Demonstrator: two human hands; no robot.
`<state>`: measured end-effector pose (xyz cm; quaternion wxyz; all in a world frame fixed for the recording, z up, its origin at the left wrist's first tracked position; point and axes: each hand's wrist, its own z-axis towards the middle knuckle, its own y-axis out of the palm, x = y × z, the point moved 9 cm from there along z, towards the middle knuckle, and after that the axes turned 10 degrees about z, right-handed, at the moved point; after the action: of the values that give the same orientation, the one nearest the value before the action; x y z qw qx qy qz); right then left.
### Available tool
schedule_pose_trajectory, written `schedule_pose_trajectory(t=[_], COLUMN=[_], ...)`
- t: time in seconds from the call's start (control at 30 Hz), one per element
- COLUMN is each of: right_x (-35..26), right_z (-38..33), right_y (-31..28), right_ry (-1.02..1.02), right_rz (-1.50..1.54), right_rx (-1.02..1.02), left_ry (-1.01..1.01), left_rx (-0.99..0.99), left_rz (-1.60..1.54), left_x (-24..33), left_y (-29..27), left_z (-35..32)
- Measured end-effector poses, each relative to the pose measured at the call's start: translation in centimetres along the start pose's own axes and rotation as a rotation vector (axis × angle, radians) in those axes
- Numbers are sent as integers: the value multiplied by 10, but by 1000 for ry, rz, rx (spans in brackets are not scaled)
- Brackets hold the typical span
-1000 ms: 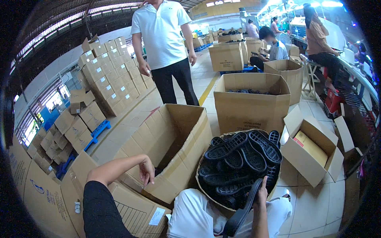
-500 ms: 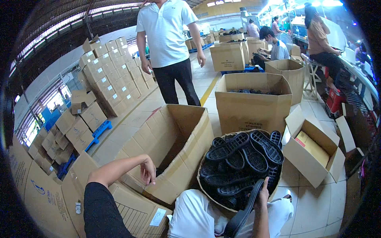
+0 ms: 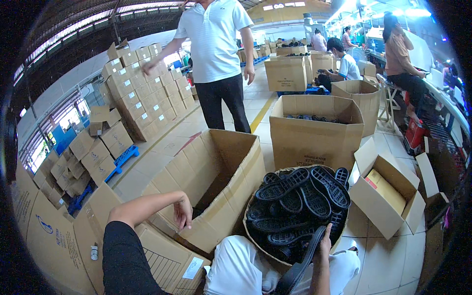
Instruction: The person sits on the floor in a warehouse and repeatedly picks up black plastic shoe components from a large cardboard box. They inspect each piece by turning it over in their hands and then toss it into a second empty cardboard box to their left.
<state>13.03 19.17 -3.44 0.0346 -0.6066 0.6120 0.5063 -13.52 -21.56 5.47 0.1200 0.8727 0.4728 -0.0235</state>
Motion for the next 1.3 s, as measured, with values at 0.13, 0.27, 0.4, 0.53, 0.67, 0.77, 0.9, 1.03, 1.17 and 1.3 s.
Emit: schedule_pose_trajectory(t=[0.13,0.27,0.4,0.53,0.67,0.77,0.9,1.03,1.17,1.3], right_x=[6,3,4,5,-1,-19,-8,11,10,4], right_z=[3,3,11,2,19,8,5,1,3,9], right_y=[-5,-4,-9,2,-13,-13,4,22,32,24], right_ry=[42,31,43,54,32,1,57,119,111,102], right_rz=[-14,-12,-1,-20,-61,-113,-182,-225,-247,-228], right_rx=[22,35,35,12,-41,29,21,4,5,27], left_ry=[-14,-29,8,-38,16,5,-55,-60,-61,-38], left_rx=[-47,-93,-22,-149,-82,25,54,9,1,-56], left_rz=[13,18,24,-30,-26,-37,-50,-69,-31,74], left_x=[0,2,6,-11,-1,10,-5,-10,-5,11], left_y=[2,5,-3,11,-2,-17,-13,-2,-6,-16], left_z=[2,3,1,9,-4,-19,-16,-8,-9,-10])
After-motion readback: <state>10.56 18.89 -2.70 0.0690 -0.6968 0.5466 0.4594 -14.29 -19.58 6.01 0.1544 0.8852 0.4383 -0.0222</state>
